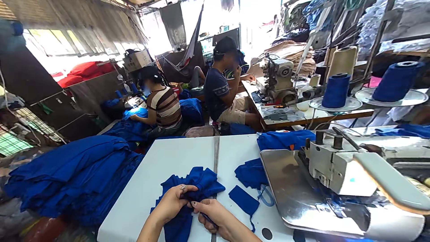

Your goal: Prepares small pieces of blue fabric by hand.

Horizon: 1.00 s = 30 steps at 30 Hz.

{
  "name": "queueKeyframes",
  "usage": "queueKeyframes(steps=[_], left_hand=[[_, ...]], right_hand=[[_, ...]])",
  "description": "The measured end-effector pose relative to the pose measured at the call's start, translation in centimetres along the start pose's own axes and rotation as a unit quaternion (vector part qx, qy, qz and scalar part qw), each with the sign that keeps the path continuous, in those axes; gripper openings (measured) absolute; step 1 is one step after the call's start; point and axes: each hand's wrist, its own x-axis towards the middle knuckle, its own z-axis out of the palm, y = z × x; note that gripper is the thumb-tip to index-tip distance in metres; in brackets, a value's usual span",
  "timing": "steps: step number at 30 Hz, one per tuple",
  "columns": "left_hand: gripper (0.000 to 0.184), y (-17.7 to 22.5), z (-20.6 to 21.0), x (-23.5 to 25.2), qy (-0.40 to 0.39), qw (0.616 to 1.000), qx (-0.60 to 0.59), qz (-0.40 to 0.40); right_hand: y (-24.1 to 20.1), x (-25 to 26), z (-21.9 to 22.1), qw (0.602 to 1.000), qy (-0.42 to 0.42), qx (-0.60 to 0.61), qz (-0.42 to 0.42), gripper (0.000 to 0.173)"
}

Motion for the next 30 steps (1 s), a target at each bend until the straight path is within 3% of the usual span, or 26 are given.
queueKeyframes(steps=[11,16,25,30], left_hand=[[0.045,0.7,0.7,-0.2,-0.007,0.997,0.078,-0.001],[0.046,0.0,0.8,-0.3,-0.008,0.999,0.034,0.01],[0.055,0.2,0.8,-0.4,-0.018,0.999,0.03,0.019],[0.071,0.4,0.3,-0.8,-0.021,0.998,-0.057,0.025]], right_hand=[[-1.1,1.3,1.4,0.999,0.015,0.036,0.015,0.028],[-0.8,1.0,1.3,1.0,0.014,-0.013,-0.005,0.028],[-1.1,0.9,1.3,0.998,-0.003,0.051,0.036,0.029],[-0.9,0.5,1.0,0.999,0.012,0.04,0.014,0.031]])
